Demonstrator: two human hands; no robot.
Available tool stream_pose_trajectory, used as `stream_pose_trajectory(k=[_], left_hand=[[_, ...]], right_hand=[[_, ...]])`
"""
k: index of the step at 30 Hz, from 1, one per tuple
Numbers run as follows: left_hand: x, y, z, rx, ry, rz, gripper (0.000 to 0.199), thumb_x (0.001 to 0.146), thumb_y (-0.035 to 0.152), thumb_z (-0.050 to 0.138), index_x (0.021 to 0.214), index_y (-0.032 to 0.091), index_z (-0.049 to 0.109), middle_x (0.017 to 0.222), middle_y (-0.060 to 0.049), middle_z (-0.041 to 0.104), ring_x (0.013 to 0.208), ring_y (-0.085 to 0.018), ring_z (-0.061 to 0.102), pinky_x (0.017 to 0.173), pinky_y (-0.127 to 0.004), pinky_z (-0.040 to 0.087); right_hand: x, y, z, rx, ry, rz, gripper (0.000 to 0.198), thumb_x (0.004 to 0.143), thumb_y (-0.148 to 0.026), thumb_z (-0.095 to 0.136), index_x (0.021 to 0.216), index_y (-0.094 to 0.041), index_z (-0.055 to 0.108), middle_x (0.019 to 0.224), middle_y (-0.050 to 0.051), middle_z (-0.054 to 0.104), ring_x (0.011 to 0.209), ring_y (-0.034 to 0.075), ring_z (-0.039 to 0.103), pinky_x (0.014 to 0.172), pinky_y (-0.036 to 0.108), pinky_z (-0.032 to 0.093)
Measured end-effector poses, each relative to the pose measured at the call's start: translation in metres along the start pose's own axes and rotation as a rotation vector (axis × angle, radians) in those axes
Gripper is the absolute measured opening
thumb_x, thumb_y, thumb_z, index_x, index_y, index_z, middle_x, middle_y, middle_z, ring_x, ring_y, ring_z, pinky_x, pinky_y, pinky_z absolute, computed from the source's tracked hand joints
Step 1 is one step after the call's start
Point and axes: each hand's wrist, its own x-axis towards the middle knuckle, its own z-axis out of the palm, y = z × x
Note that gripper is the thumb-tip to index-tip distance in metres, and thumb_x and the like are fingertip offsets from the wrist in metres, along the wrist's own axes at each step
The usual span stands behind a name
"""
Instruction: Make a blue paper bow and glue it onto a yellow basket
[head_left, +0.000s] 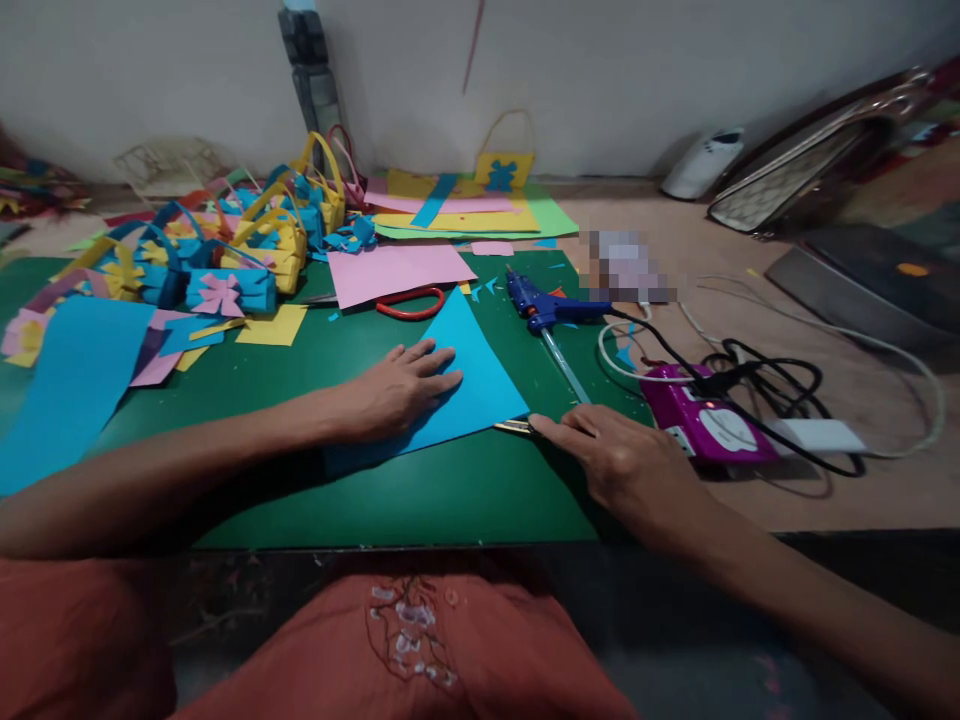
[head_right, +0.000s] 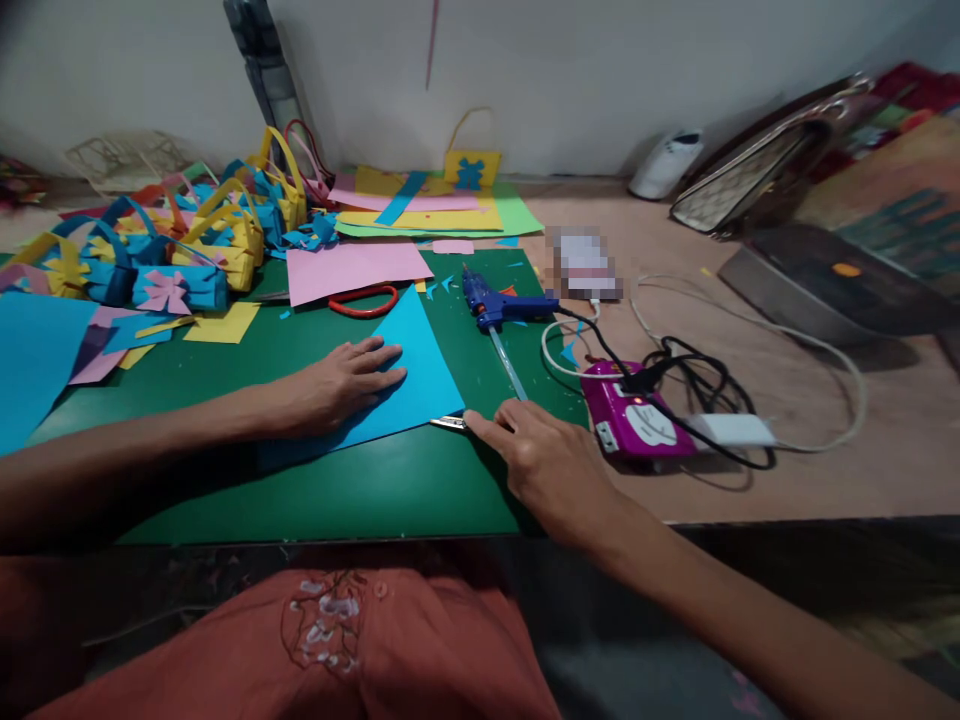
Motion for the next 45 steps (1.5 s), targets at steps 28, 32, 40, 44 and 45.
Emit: stream_pose_trajectory(k=[28,32,40,44,45], left_hand=[[-0.006,-0.029,0.0,0.024,0.016,0.175,0.044,0.097,0.036,0.024,0.137,0.026,0.04,0.151,-0.007,0.026,0.14,-0.029,0.018,0.107,-0.051,0.021],[-0.006,-0.029,0.0,0.025,0.012,0.171,0.044,0.097,0.036,0.026,0.137,0.027,0.04,0.151,-0.006,0.026,0.14,-0.028,0.018,0.107,-0.05,0.02],[-0.006,-0.027,-0.002,0.033,0.013,0.162,0.043,0.096,0.035,0.027,0.136,0.027,0.041,0.151,-0.006,0.027,0.139,-0.028,0.019,0.107,-0.05,0.02],[-0.006,-0.025,-0.004,0.029,0.005,0.162,0.043,0.096,0.035,0.028,0.137,0.027,0.04,0.151,-0.006,0.026,0.139,-0.029,0.019,0.106,-0.051,0.022],[-0.006,-0.025,-0.005,0.029,0.001,0.161,0.043,0.096,0.035,0.028,0.137,0.027,0.04,0.151,-0.006,0.025,0.139,-0.029,0.019,0.106,-0.051,0.022]], right_hand=[[-0.004,-0.006,0.002,0.088,0.067,-0.123,0.049,0.074,0.003,0.035,0.111,-0.015,0.062,0.076,0.007,0.059,0.064,0.015,0.055,0.055,0.023,0.042],[-0.001,-0.01,0.0,0.112,0.022,-0.129,0.051,0.073,0.004,0.035,0.112,-0.016,0.061,0.077,0.007,0.06,0.063,0.014,0.054,0.054,0.022,0.043],[0.005,-0.016,0.001,0.114,0.048,-0.162,0.049,0.074,0.003,0.035,0.112,-0.016,0.061,0.077,0.006,0.06,0.065,0.014,0.054,0.054,0.022,0.041],[0.006,-0.019,0.003,0.133,0.085,-0.197,0.049,0.075,0.004,0.034,0.111,-0.015,0.061,0.074,0.005,0.058,0.062,0.014,0.053,0.052,0.021,0.039],[0.006,-0.02,0.003,0.131,0.085,-0.199,0.049,0.075,0.004,0.034,0.111,-0.015,0.06,0.074,0.005,0.058,0.062,0.014,0.053,0.052,0.021,0.038]])
